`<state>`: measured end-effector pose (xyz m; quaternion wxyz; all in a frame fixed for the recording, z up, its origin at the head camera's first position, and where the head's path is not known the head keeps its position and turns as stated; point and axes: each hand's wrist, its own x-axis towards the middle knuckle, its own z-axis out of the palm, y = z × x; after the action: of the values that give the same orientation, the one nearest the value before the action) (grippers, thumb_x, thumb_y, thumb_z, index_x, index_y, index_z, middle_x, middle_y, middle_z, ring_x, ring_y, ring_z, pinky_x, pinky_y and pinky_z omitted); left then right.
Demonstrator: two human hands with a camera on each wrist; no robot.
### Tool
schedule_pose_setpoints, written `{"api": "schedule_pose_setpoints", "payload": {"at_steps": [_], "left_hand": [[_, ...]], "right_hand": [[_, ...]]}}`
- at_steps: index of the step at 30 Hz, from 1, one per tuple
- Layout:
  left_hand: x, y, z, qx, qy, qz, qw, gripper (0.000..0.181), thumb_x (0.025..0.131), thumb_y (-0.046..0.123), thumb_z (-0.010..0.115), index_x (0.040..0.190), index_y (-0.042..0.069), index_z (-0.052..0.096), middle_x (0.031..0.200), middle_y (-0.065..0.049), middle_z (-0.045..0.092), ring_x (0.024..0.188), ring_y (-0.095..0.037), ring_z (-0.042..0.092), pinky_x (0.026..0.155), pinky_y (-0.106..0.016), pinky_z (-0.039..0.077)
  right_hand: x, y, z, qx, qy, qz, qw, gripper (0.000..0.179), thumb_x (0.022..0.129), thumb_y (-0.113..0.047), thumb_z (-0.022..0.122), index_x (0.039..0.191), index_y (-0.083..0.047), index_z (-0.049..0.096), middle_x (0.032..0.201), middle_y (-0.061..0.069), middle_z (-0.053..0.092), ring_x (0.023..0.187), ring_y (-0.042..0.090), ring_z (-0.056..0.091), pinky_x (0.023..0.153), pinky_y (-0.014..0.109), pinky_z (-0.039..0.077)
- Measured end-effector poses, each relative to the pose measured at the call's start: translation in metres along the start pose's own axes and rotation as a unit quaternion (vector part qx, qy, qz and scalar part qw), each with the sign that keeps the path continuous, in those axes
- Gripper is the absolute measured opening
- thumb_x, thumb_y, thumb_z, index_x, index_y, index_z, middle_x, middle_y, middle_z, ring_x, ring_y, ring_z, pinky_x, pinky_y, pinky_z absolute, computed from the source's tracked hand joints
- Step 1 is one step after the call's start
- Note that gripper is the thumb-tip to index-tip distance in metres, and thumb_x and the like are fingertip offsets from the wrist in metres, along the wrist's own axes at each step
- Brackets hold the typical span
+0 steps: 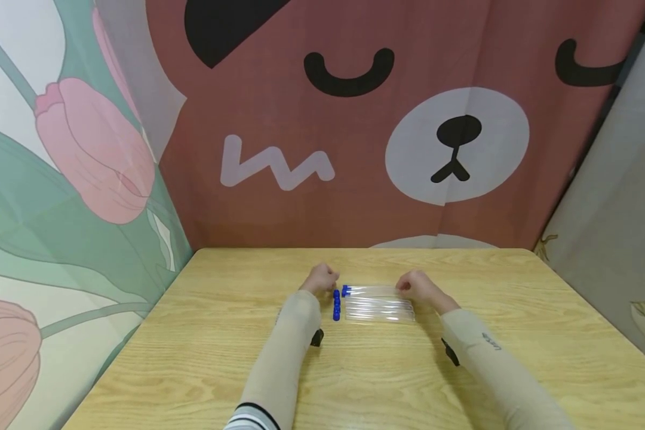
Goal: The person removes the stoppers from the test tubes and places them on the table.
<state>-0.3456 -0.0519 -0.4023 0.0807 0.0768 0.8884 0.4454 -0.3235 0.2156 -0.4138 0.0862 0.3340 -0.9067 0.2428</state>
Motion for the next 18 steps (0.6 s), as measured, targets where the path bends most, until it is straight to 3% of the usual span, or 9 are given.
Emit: {"api": "schedule_pose_setpoints", "payload": {"at_steps": [3, 6, 8, 13, 15, 17, 18], "left_hand": [[0.0, -0.001, 0.001, 0.009, 0.001, 0.003, 1.0, 0.034, 0.093, 0.015, 0.048, 0.07, -0.008, 0.056, 0.061, -0.008, 0.054, 0.05, -0.012, 0.041, 0.048, -0.022, 0.032], [-0.001, -0.002, 0.001, 0.009, 0.003, 0.003, 1.0, 0.032, 0.093, 0.015, 0.048, 0.072, -0.007, 0.058, 0.065, -0.009, 0.056, 0.053, -0.012, 0.043, 0.049, -0.023, 0.034], [-0.001, -0.003, 0.001, 0.006, 0.0, 0.002, 1.0, 0.031, 0.093, 0.016, 0.048, 0.076, -0.008, 0.059, 0.069, -0.011, 0.059, 0.057, -0.013, 0.045, 0.051, -0.023, 0.036], [0.001, -0.007, 0.002, 0.005, 0.001, 0.013, 0.9999, 0.031, 0.093, 0.014, 0.049, 0.077, -0.01, 0.061, 0.071, -0.013, 0.062, 0.057, -0.013, 0.047, 0.048, -0.021, 0.035], [0.003, -0.008, 0.002, 0.01, 0.004, 0.019, 0.9998, 0.032, 0.093, 0.014, 0.049, 0.076, -0.01, 0.062, 0.069, -0.012, 0.062, 0.055, -0.012, 0.046, 0.047, -0.021, 0.034], [0.004, -0.008, 0.002, 0.014, 0.008, 0.024, 0.9996, 0.031, 0.092, 0.013, 0.05, 0.075, -0.01, 0.062, 0.068, -0.012, 0.062, 0.053, -0.011, 0.045, 0.046, -0.02, 0.034], [0.004, -0.009, 0.003, 0.014, 0.009, 0.024, 0.9996, 0.03, 0.092, 0.013, 0.05, 0.075, -0.009, 0.062, 0.067, -0.011, 0.061, 0.053, -0.011, 0.044, 0.046, -0.02, 0.034]], "right_hand": [[0.0, -0.001, 0.001, 0.01, -0.009, 0.011, 0.9998, 0.006, 0.071, 0.008, 0.068, 0.075, 0.005, 0.066, 0.072, 0.01, 0.063, 0.064, 0.018, 0.056, 0.055, 0.028, 0.048], [0.0, 0.01, 0.008, 0.022, -0.016, -0.001, 0.9996, 0.008, 0.073, 0.007, 0.068, 0.08, 0.003, 0.067, 0.074, 0.009, 0.063, 0.067, 0.019, 0.057, 0.057, 0.03, 0.049], [0.003, 0.051, 0.027, 0.041, -0.007, -0.036, 0.9985, 0.008, 0.075, -0.001, 0.07, 0.083, -0.001, 0.068, 0.074, 0.004, 0.063, 0.066, 0.015, 0.057, 0.055, 0.026, 0.048], [0.013, 0.17, 0.084, 0.021, 0.018, -0.074, 0.9968, 0.016, 0.071, -0.017, 0.076, 0.084, -0.008, 0.07, 0.073, -0.002, 0.063, 0.063, 0.008, 0.055, 0.051, 0.02, 0.045], [0.013, 0.169, 0.084, 0.006, 0.013, -0.054, 0.9984, 0.016, 0.07, -0.014, 0.077, 0.082, -0.008, 0.07, 0.073, -0.001, 0.063, 0.064, 0.01, 0.056, 0.052, 0.022, 0.047], [0.012, 0.151, 0.075, 0.023, 0.022, -0.066, 0.9973, 0.013, 0.071, -0.018, 0.077, 0.079, -0.01, 0.07, 0.073, -0.004, 0.063, 0.063, 0.007, 0.056, 0.052, 0.02, 0.046], [0.01, 0.126, 0.063, 0.018, 0.013, -0.055, 0.9982, 0.011, 0.071, -0.013, 0.076, 0.078, -0.008, 0.07, 0.072, -0.001, 0.064, 0.063, 0.01, 0.056, 0.052, 0.022, 0.047]]}}
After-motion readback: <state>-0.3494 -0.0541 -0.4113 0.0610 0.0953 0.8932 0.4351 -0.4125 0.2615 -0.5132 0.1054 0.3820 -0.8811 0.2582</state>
